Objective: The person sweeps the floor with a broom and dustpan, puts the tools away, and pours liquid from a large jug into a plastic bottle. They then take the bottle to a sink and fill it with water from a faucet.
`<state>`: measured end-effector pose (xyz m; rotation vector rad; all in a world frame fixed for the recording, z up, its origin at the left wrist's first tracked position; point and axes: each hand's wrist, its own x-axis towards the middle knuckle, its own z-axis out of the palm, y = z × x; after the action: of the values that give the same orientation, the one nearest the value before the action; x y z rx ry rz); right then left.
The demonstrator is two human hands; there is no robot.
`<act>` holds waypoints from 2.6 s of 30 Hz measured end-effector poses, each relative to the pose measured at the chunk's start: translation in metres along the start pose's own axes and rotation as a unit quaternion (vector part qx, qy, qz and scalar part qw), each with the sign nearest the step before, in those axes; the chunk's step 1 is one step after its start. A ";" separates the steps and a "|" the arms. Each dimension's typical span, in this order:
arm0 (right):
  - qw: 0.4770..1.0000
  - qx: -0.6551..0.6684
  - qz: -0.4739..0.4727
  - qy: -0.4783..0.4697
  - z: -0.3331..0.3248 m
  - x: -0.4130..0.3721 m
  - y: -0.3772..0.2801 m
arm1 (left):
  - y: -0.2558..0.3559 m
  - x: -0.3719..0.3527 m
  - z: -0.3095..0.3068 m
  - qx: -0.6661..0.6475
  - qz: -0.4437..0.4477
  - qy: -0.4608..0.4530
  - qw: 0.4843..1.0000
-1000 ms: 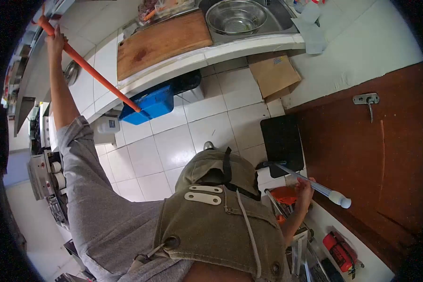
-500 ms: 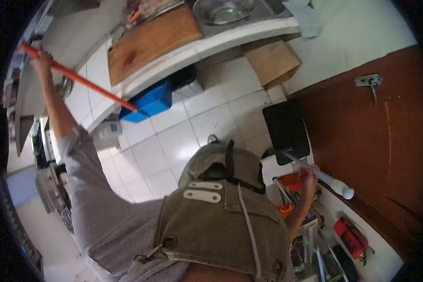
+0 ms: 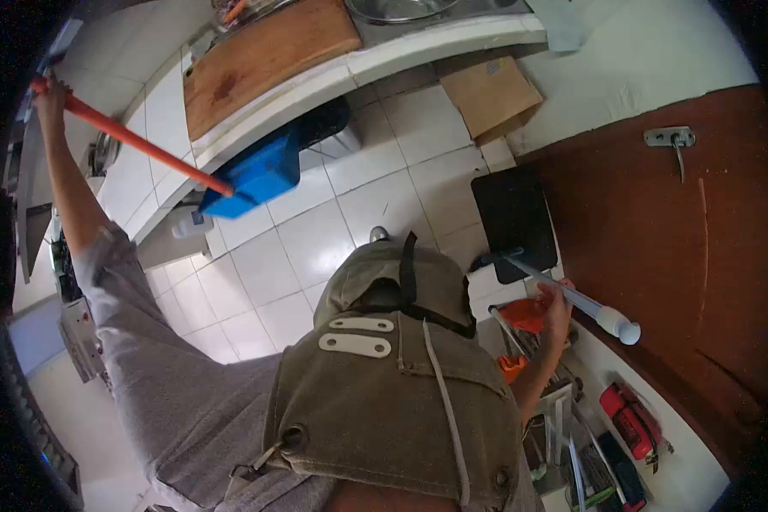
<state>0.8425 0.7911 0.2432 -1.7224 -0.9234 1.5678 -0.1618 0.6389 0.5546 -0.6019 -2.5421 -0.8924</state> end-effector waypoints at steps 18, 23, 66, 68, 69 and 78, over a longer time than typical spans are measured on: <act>0.999 0.013 0.033 0.030 0.002 -0.012 0.006 | 0.013 -0.047 0.012 0.090 0.094 0.130 0.983; 0.997 0.025 0.001 0.072 -0.032 -0.021 0.025 | 0.123 -0.229 -0.055 -0.249 0.182 0.168 0.937; 0.619 -0.057 -0.065 0.780 -0.235 -0.274 -0.153 | 0.675 -1.090 0.236 -0.362 0.612 -0.700 0.065; 0.660 -0.011 -0.041 0.750 -0.242 -0.276 -0.150 | 0.695 -1.122 0.239 -0.207 0.580 -0.783 -0.086; 0.663 0.003 -0.033 0.748 -0.249 -0.267 -0.151 | 0.702 -1.140 0.240 -0.198 0.626 -0.750 -0.081; 0.727 0.068 0.051 0.681 -0.293 -0.229 -0.119 | 0.698 -1.298 0.253 -0.236 0.522 -0.811 -0.120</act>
<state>1.1125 0.6701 0.4976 -2.1379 0.0792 0.0657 1.2264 0.9510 0.0939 1.7071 -0.3230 -0.2223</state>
